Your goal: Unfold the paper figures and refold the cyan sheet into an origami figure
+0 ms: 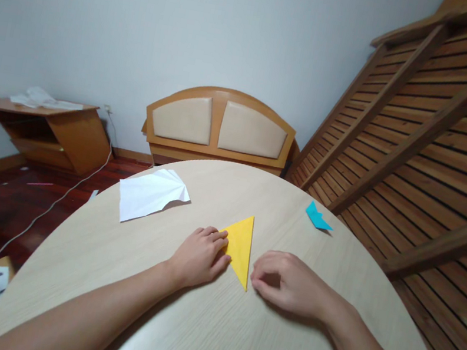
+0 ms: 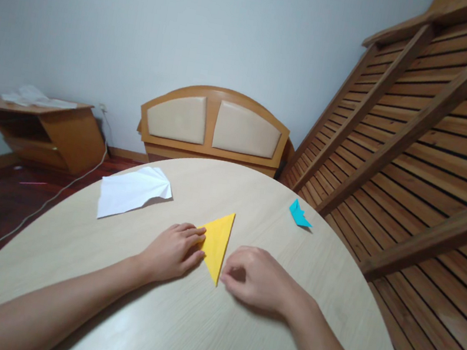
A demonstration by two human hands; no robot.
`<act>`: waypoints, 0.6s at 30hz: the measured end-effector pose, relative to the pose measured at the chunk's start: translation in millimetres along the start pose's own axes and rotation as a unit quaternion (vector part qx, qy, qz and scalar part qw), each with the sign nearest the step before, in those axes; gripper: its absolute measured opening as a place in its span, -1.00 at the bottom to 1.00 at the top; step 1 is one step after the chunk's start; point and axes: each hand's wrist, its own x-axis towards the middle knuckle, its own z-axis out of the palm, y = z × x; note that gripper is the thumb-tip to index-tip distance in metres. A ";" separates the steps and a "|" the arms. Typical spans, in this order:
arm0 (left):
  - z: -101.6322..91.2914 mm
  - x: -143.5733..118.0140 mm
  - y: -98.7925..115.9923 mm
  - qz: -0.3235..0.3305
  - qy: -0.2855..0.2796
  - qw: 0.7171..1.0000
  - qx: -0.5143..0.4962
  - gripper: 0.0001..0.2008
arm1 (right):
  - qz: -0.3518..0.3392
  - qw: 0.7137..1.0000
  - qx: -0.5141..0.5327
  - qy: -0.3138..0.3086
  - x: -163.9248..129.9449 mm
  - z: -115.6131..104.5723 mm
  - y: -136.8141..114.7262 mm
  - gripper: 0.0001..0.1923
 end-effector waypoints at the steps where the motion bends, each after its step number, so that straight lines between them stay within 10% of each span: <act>1: 0.4 -0.1 -1.0 0.001 0.002 1.000 -0.008 -0.77 | 0.002 1.000 0.011 0.017 1.0 1.7 5.0 -0.79; 7: 2.1 -0.9 -4.0 0.015 0.006 0.997 -0.071 -0.83 | -0.011 0.998 -0.028 0.056 2.0 15.4 33.8 -0.50; 18: 9.3 1.4 -10.5 0.031 0.018 0.991 -0.127 -0.78 | 0.028 0.996 -0.027 0.077 6.7 26.0 43.1 -0.60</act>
